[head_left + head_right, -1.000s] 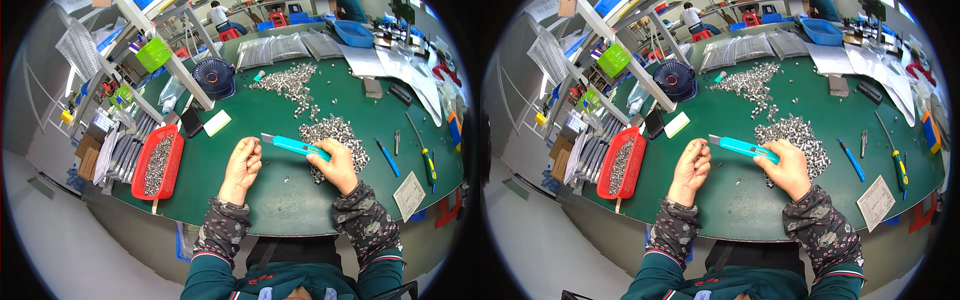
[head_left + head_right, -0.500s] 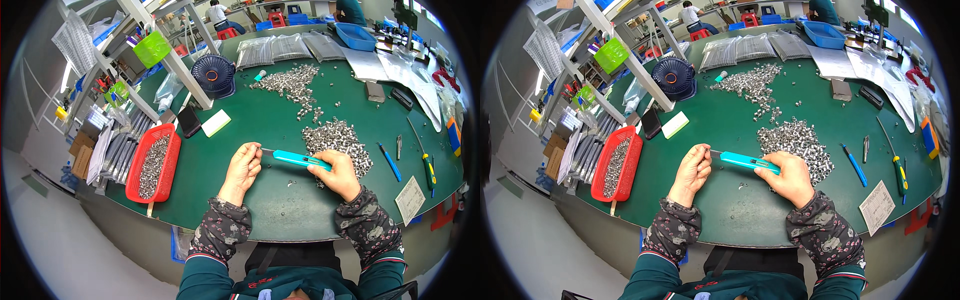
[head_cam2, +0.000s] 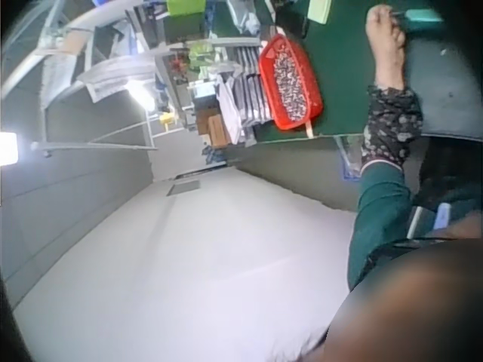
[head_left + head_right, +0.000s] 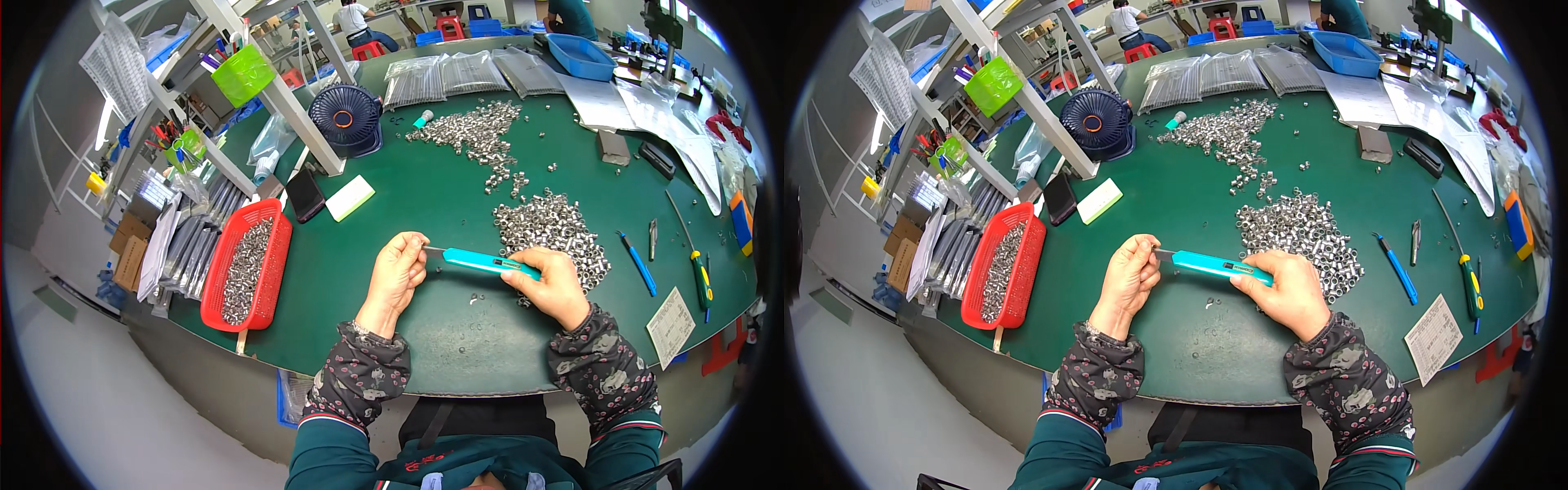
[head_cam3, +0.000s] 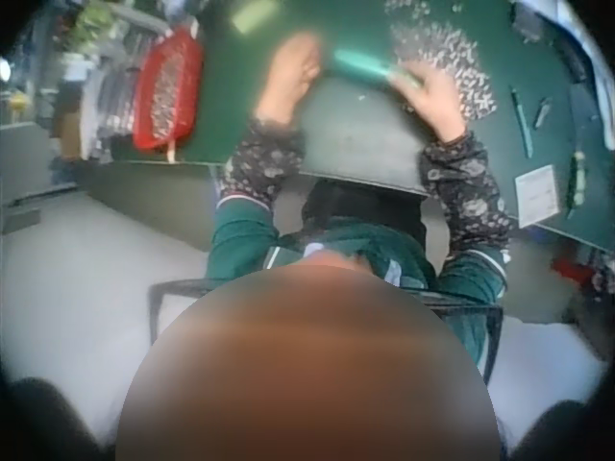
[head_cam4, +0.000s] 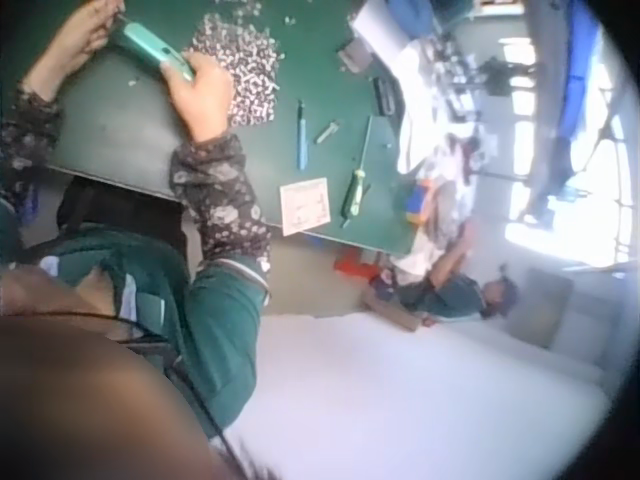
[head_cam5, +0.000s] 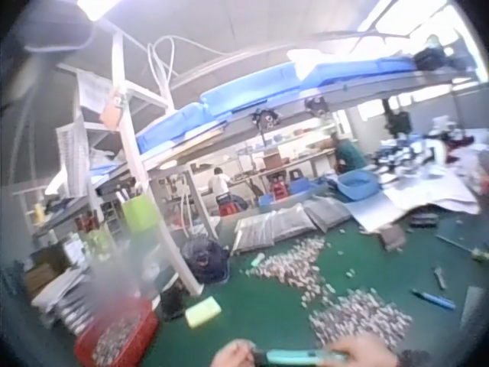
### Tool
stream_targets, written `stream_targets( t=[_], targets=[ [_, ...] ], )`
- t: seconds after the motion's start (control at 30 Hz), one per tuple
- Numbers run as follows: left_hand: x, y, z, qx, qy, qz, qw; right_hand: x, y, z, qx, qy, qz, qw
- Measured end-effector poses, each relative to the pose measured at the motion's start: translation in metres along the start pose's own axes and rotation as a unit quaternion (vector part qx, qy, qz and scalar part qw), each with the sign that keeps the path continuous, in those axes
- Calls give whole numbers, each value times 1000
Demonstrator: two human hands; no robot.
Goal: Trimming or scraping small metal components using a utility knife at an industrial workbench.
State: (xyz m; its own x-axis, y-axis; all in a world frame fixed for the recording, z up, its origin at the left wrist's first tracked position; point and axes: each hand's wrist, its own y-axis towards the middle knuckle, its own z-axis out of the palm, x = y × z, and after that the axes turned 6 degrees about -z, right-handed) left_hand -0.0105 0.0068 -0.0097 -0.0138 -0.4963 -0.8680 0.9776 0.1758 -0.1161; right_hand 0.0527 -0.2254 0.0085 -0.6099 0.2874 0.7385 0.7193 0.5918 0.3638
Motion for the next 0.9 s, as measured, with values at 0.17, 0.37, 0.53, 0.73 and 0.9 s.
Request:
stream_targets(
  t=[0.17,0.37,0.53,0.73,0.9],
  targets=[
    [0,-1,1,-12,14,0,1000,2,-1,1,-34,-56,-39,997],
    [-1,-2,2,-23,28,-3,999,8,-2,0,-64,-102,-63,991],
    [-1,-1,3,-23,32,-9,999,10,-3,-1,-78,-126,-88,985],
    [-3,-2,2,-30,53,-17,998,9,-3,0,-92,-144,-113,979],
    [-4,-2,2,-30,52,-33,998,9,-3,0,-95,-157,-125,975]
  ],
)
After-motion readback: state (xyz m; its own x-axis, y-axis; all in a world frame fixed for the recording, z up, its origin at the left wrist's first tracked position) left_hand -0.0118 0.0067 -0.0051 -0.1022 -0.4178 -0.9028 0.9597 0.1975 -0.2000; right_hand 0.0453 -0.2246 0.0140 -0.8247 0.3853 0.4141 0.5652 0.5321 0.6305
